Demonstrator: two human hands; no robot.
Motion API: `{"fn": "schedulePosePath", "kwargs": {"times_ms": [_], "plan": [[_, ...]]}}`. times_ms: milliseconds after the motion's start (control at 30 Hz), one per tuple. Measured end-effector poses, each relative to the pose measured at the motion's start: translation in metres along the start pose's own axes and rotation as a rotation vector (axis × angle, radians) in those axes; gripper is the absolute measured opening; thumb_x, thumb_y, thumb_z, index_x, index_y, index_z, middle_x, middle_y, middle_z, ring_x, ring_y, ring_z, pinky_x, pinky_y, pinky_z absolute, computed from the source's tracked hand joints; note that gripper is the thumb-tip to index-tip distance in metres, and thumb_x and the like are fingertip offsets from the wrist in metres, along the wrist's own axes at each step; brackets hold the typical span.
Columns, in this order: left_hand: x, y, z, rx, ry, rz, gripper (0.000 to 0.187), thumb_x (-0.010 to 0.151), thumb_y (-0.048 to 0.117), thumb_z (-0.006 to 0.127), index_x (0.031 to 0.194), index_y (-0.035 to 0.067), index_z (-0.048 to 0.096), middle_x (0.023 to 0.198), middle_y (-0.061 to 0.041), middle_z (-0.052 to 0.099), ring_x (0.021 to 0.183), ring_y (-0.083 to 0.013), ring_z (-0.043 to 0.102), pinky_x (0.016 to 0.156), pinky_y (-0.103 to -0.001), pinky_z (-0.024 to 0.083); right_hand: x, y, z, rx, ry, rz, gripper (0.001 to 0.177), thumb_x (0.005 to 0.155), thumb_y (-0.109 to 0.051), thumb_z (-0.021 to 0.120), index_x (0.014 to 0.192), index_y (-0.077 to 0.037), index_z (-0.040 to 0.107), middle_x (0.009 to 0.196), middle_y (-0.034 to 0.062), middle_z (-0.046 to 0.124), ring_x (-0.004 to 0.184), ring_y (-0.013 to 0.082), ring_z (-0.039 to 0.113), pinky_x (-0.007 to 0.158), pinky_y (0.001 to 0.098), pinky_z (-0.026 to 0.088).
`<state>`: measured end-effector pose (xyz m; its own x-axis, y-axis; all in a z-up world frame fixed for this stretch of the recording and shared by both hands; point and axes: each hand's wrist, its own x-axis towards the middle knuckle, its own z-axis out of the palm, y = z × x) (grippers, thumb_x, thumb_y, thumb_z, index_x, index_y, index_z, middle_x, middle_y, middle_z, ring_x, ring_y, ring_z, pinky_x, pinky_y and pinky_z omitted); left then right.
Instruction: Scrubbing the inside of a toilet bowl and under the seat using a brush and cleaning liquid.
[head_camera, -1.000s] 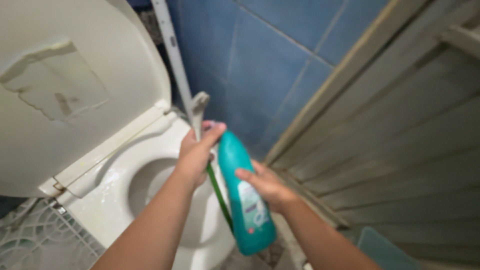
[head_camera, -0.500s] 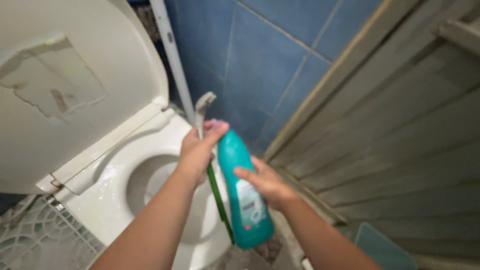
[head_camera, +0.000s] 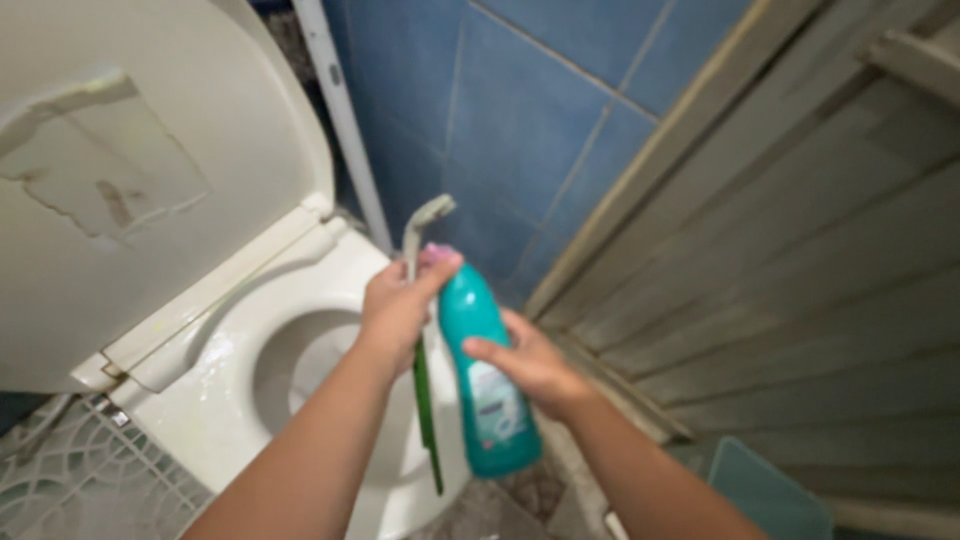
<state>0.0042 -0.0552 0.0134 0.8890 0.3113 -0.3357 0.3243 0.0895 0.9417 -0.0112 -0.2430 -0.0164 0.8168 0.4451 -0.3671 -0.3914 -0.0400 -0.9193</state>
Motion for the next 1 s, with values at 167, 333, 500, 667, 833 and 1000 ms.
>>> {"fn": "schedulePosePath", "kwargs": {"times_ms": [167, 333, 500, 667, 833, 1000], "plan": [[0.009, -0.004, -0.011, -0.072, -0.183, -0.024, 0.055, 0.076, 0.045, 0.079, 0.12, 0.013, 0.071, 0.102, -0.001, 0.074, 0.088, -0.0134, 0.063, 0.069, -0.03, 0.045, 0.0, 0.01, -0.009, 0.15, -0.121, -0.021, 0.069, 0.084, -0.034, 0.079, 0.142, -0.007, 0.055, 0.122, 0.0078, 0.071, 0.107, 0.019, 0.069, 0.094, 0.0376, 0.057], [0.005, 0.0, -0.008, -0.137, -0.293, -0.024, 0.056, 0.074, 0.037, 0.079, 0.128, 0.026, 0.066, 0.111, 0.007, 0.073, 0.097, -0.0109, 0.059, 0.073, -0.031, 0.041, -0.004, 0.014, -0.011, 0.192, -0.135, -0.015, 0.069, 0.085, -0.032, 0.079, 0.143, -0.006, 0.053, 0.123, 0.0072, 0.069, 0.108, 0.0183, 0.068, 0.095, 0.0376, 0.056], [0.0, -0.001, 0.004, -0.081, -0.188, -0.049, 0.056, 0.075, 0.042, 0.082, 0.122, 0.015, 0.068, 0.103, 0.004, 0.073, 0.095, -0.0106, 0.064, 0.071, -0.03, 0.043, -0.009, 0.017, -0.012, 0.172, -0.108, -0.025, 0.067, 0.086, -0.029, 0.078, 0.143, -0.005, 0.052, 0.124, 0.0072, 0.069, 0.11, 0.0181, 0.067, 0.097, 0.0375, 0.055], [-0.001, -0.004, 0.006, -0.047, -0.358, -0.004, 0.056, 0.077, 0.039, 0.081, 0.127, 0.017, 0.068, 0.108, 0.008, 0.074, 0.092, -0.0066, 0.062, 0.064, -0.027, 0.037, -0.027, 0.018, -0.018, 0.233, -0.156, -0.052, 0.068, 0.088, -0.028, 0.077, 0.146, -0.006, 0.05, 0.129, 0.0059, 0.066, 0.117, 0.0169, 0.064, 0.103, 0.0375, 0.051], [-0.008, -0.025, 0.026, -0.011, -0.544, 0.008, 0.056, 0.076, 0.027, 0.076, 0.131, 0.023, 0.064, 0.118, 0.014, 0.074, 0.095, -0.0031, 0.063, 0.06, -0.026, 0.035, -0.046, 0.038, -0.034, 0.261, -0.094, -0.07, 0.071, 0.086, -0.026, 0.078, 0.147, -0.008, 0.048, 0.13, 0.0044, 0.064, 0.119, 0.0166, 0.062, 0.105, 0.0384, 0.049], [-0.025, -0.068, 0.073, 0.016, -0.53, -0.106, 0.044, 0.09, 0.028, 0.058, 0.13, 0.017, 0.072, 0.108, 0.007, 0.071, 0.083, -0.0067, 0.054, 0.061, -0.026, 0.039, -0.077, 0.06, -0.058, 0.091, 0.196, -0.122, 0.071, 0.079, -0.026, 0.082, 0.142, -0.008, 0.054, 0.126, 0.005, 0.068, 0.116, 0.0172, 0.064, 0.104, 0.0371, 0.05]]}}
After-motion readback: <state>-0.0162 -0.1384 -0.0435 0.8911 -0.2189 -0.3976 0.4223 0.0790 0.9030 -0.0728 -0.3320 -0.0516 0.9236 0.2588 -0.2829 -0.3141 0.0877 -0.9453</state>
